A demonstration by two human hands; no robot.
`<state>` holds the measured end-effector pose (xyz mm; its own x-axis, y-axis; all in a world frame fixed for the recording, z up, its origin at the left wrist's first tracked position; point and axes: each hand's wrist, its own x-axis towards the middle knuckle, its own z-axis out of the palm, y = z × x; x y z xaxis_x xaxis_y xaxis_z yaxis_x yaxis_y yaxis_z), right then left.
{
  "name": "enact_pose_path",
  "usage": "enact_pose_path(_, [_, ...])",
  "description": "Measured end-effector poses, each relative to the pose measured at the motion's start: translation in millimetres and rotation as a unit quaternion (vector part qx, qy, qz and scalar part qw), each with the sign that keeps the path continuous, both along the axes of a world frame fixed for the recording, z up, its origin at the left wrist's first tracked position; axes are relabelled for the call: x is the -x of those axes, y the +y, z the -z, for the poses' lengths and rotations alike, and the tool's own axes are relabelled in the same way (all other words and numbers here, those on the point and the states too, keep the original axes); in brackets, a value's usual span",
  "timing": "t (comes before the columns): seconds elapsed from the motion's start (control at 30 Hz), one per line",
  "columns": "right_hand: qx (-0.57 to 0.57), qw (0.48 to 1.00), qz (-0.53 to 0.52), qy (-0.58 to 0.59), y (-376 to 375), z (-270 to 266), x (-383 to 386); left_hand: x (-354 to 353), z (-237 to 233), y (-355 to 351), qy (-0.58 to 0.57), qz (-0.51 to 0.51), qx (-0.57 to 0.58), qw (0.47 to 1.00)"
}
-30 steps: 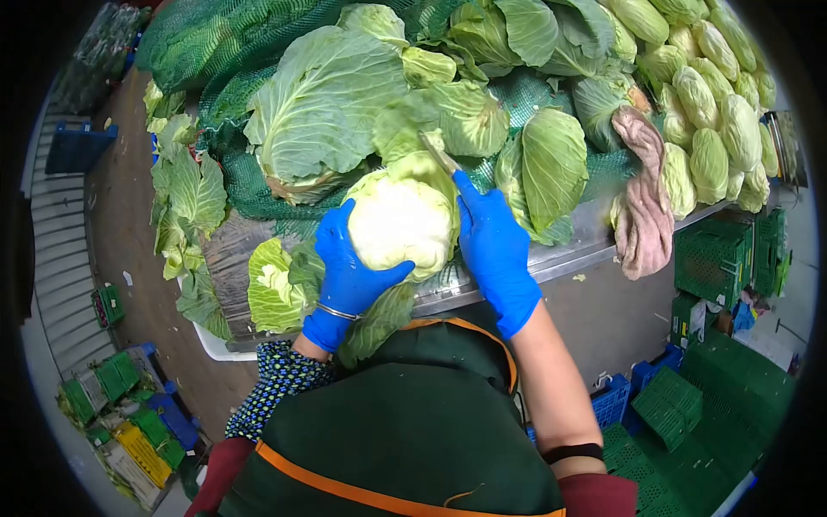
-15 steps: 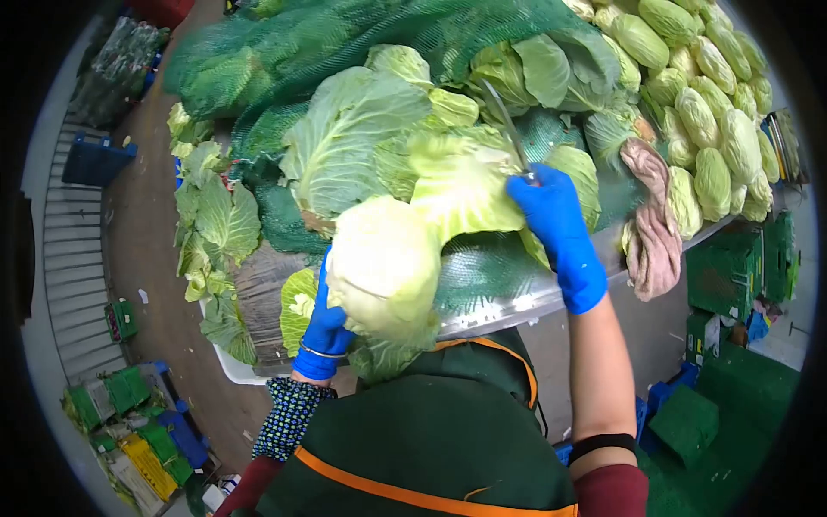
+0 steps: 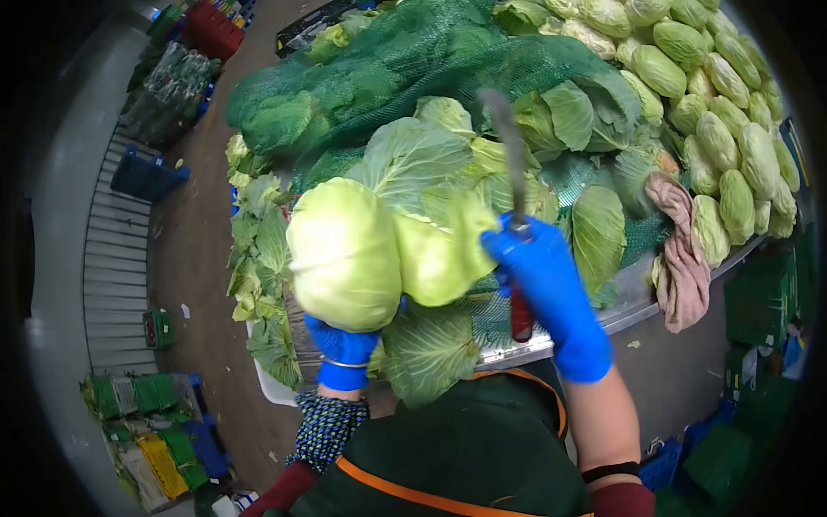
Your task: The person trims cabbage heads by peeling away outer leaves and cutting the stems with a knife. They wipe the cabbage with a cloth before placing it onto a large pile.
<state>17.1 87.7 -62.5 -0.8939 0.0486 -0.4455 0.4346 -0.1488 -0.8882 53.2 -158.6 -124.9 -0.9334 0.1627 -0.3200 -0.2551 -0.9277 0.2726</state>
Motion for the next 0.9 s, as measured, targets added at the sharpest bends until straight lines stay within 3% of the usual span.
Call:
enact_pose_path(0.03, [0.053, 0.998, 0.026, -0.034, 11, 9, 6, -7, 4, 9, 0.004, -0.005, 0.006, 1.0])
enact_pose_path(0.07, [0.067, 0.996, 0.045, -0.039, 25, 25, 10, -16, 12, 19, 0.119, 0.013, 0.416, 0.901])
enact_pose_path(0.1, [0.081, 0.994, 0.065, -0.045, 38, 41, 14, -20, 19, 22, 0.208, 0.025, 0.748, 0.63])
enact_pose_path(0.13, [0.0, 0.995, 0.094, -0.02, 45, 50, 15, -20, 22, 19, 0.211, 0.023, 0.75, 0.626])
enact_pose_path(0.17, [0.002, 0.995, 0.096, -0.017, 43, 60, 15, -20, 26, 17, 0.15, 0.055, 0.447, 0.88])
enact_pose_path(0.2, [-0.124, 0.969, 0.161, 0.137, 41, 66, 14, -18, 30, 17, 0.065, 0.081, 0.07, 0.992])
enact_pose_path(0.23, [-0.247, 0.9, 0.218, 0.284, 41, 68, 12, -9, 31, 15, 0.067, 0.081, 0.068, 0.992])
enact_pose_path(0.27, [-0.109, 0.982, 0.115, 0.105, 25, 13, 1, 4, 30, 10, 0.138, 0.143, 0.346, 0.917])
enact_pose_path(0.3, [-0.048, 0.995, 0.036, 0.075, 13, -8, 2, 12, 28, 3, 0.196, 0.195, 0.591, 0.758])
enact_pose_path(0.33, [0.037, 0.996, -0.034, 0.08, 7, -17, 8, 16, 20, -2, 0.197, 0.2, 0.589, 0.758])
enact_pose_path(0.37, [0.12, 0.984, -0.103, 0.086, 4, -23, 10, 17, 7, -7, 0.149, 0.196, 0.472, 0.847])
enact_pose_path(0.43, [0.133, 0.984, -0.078, 0.086, -7, -20, 4, 15, -20, -4, 0.042, 0.17, 0.203, 0.963])
enact_pose_path(0.47, [0.15, 0.983, -0.055, 0.096, -8, -14, 2, 13, -26, 4, 0.06, 0.156, 0.175, 0.97])
enact_pose_path(0.5, [0.072, 0.985, -0.052, 0.146, -4, 0, -5, 10, -29, 13, 0.08, 0.143, 0.148, 0.975])
enact_pose_path(0.53, [0.126, 0.982, -0.027, 0.139, -2, 19, -12, 1, -30, 29, 0.148, 0.198, -0.117, 0.962])
enact_pose_path(0.57, [0.183, 0.976, -0.005, 0.117, -1, 39, -24, -3, -25, 28, 0.137, 0.191, -0.121, 0.965])
enact_pose_path(0.6, [0.182, 0.978, -0.013, 0.098, 2, 58, -39, -7, -18, 23, 0.117, 0.192, -0.016, 0.974])
enact_pose_path(0.63, [0.27, 0.959, -0.015, 0.09, 7, 74, -53, -6, -12, 18, 0.097, 0.2, 0.091, 0.971])
enact_pose_path(0.67, [0.355, 0.93, -0.009, 0.092, 10, 84, -57, 3, -7, 17, 0.083, 0.216, 0.197, 0.953])
enact_pose_path(0.7, [0.415, 0.905, 0.067, 0.072, 2, 78, -62, 8, -38, 27, 0.095, 0.25, 0.325, 0.907])
enact_pose_path(0.77, [0.429, 0.893, 0.116, 0.078, -3, 62, -70, 2, -31, 31, 0.15, 0.155, 0.301, 0.929])
enact_pose_path(0.8, [0.454, 0.872, 0.132, 0.126, -8, 68, -74, -9, -29, 35, 0.118, 0.176, 0.198, 0.957])
enact_pose_path(0.83, [0.346, 0.922, 0.1, 0.143, -3, 76, -75, -23, -18, 34, 0.117, 0.17, 0.194, 0.959])
enact_pose_path(0.9, [0.319, 0.938, 0.054, 0.124, 5, 86, -80, -48, 10, 26, -0.133, 0.184, 0.138, 0.964])
